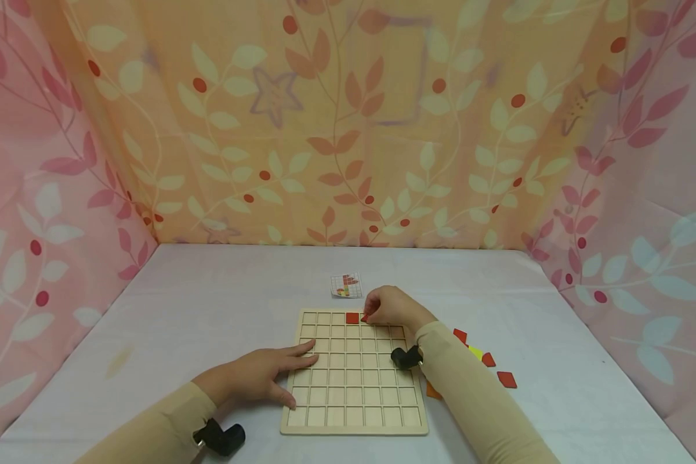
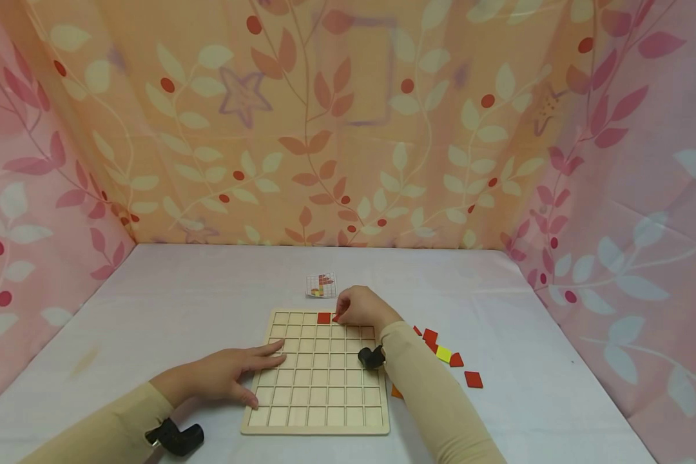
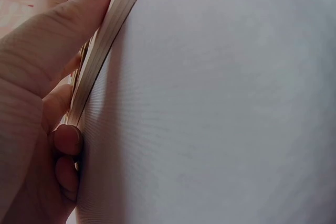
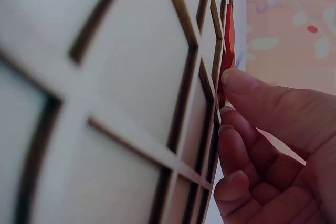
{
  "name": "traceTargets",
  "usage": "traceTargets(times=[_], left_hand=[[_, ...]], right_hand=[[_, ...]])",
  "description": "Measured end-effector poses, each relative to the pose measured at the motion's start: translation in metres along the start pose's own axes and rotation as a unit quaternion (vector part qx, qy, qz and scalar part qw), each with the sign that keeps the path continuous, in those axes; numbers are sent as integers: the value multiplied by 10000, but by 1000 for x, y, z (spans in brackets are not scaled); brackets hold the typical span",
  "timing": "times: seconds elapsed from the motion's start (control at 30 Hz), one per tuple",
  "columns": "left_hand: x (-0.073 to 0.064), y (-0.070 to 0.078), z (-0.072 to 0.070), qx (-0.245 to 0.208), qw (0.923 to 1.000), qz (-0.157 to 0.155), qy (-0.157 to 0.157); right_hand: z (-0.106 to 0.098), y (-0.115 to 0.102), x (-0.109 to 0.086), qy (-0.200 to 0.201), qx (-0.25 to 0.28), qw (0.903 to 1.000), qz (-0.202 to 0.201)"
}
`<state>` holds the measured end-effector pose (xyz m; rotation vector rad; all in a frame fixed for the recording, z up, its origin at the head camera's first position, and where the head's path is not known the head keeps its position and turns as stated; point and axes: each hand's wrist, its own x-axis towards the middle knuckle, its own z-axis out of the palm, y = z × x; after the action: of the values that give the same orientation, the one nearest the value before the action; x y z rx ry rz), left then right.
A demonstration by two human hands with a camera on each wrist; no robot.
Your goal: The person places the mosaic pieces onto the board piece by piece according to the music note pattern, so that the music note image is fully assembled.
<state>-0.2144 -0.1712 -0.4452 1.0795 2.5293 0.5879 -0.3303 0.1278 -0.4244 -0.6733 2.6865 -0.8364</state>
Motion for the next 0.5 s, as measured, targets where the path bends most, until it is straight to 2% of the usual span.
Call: traceTargets(times=[0.27,0.5], left_hand=[[-1,1,-1,-90,10000,2,3],[0,-1,-1,-108,9999,-5,7]], right_hand=[[-2,0,-1,159,-256,9994,158],[-2,-3,-2,71,-341,9992,190]])
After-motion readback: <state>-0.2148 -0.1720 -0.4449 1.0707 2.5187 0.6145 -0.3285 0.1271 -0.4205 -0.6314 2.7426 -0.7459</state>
